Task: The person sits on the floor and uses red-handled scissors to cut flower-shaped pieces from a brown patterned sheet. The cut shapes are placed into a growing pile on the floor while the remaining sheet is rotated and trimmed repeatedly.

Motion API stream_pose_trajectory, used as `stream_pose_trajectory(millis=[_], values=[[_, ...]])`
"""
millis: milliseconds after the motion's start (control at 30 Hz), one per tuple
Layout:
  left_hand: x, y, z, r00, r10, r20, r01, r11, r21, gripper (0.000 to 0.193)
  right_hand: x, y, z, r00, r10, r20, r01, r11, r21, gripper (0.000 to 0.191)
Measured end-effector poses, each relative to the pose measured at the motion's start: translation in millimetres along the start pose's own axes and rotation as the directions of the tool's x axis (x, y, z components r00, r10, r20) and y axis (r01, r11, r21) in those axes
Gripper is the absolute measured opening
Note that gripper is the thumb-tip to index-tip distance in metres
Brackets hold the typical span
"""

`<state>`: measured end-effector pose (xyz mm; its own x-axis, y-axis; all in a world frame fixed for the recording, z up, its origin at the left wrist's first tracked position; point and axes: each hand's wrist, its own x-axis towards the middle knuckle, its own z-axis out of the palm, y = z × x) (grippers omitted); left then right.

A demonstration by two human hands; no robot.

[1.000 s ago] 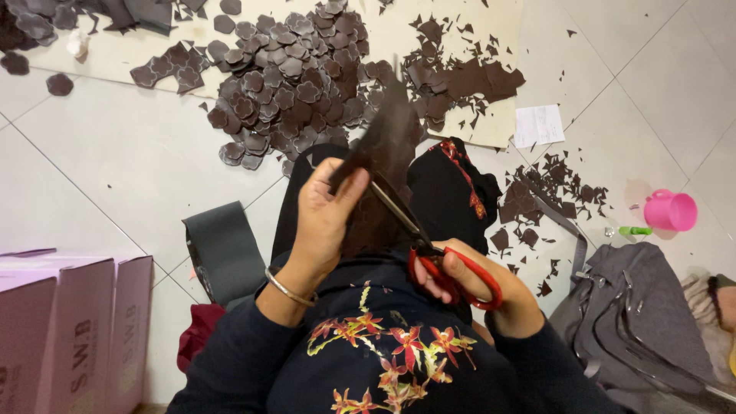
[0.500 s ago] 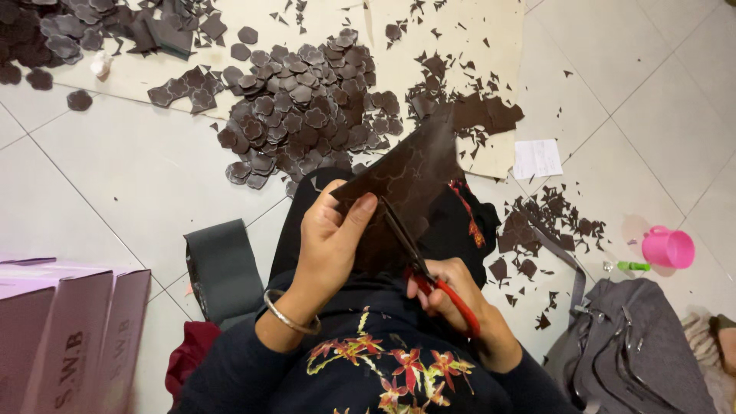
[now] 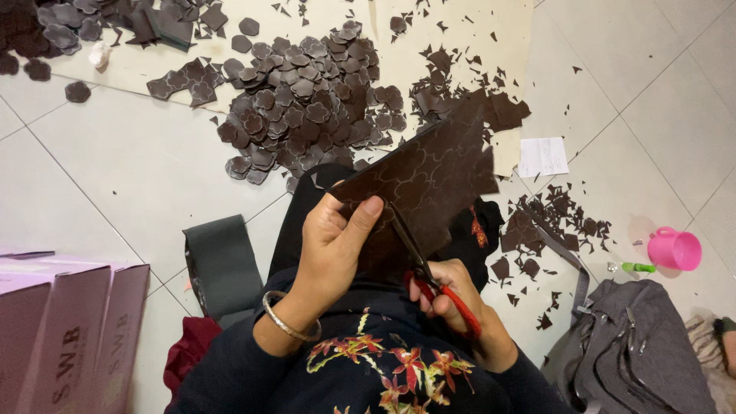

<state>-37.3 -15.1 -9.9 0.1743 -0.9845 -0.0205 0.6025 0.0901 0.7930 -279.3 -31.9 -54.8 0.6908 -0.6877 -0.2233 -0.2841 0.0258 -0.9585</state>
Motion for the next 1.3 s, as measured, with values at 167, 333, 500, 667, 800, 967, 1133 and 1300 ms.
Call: stream_pose_trajectory(millis=[167, 333, 500, 667, 800, 967, 1133, 1300], values=[[-1, -1, 2, 1.0, -0.002, 0.004, 0.002, 1.0, -0.011, 0.027, 1, 7, 2, 1.0, -0.001, -0.018, 0.0, 0.999, -0.032, 0.095], [-2, -1, 2, 1.0, -0.022, -0.001, 0.022, 1.0, -0.014, 0.025, 1, 11, 5, 1.0, 0.003, -0.015, -0.003, 1.0, -0.015, 0.092], [-2, 1, 2, 1.0, 0.015, 0.023, -0.014, 1.0, -0.014, 0.02, 2, 11, 7, 1.0, 0.029, -0.007, -0.028, 0.999, 0.04, 0.091], [-3, 8, 0, 0.999, 0.018, 0.035, -0.022, 0.99, 0.137, 0.014, 3, 6, 5, 0.999, -0.041, 0.035, 0.04, 0.999, 0.034, 0.092], [-5, 14, -1, 0.999, -0.026, 0.028, 0.018, 0.971, 0.238, 0.014, 3, 3, 6, 0.997, -0.06, 0.052, 0.058, 0.997, 0.048, 0.091], [-6, 15, 1, 0.999, -0.019, 0.033, 0.011, 0.973, 0.229, 0.014, 1, 2, 12, 0.999, -0.041, -0.002, 0.041, 0.998, 0.05, 0.088], [-5, 13, 1, 0.998, -0.004, 0.058, -0.005, 0.989, 0.145, 0.013, 1, 3, 17, 0.999, -0.051, -0.016, 0.052, 0.998, 0.045, 0.084], [-4, 11, 0, 0.998, -0.008, 0.064, 0.0, 0.992, 0.128, 0.014, 1, 3, 19, 0.999, -0.022, -0.028, 0.023, 0.999, 0.031, 0.085]])
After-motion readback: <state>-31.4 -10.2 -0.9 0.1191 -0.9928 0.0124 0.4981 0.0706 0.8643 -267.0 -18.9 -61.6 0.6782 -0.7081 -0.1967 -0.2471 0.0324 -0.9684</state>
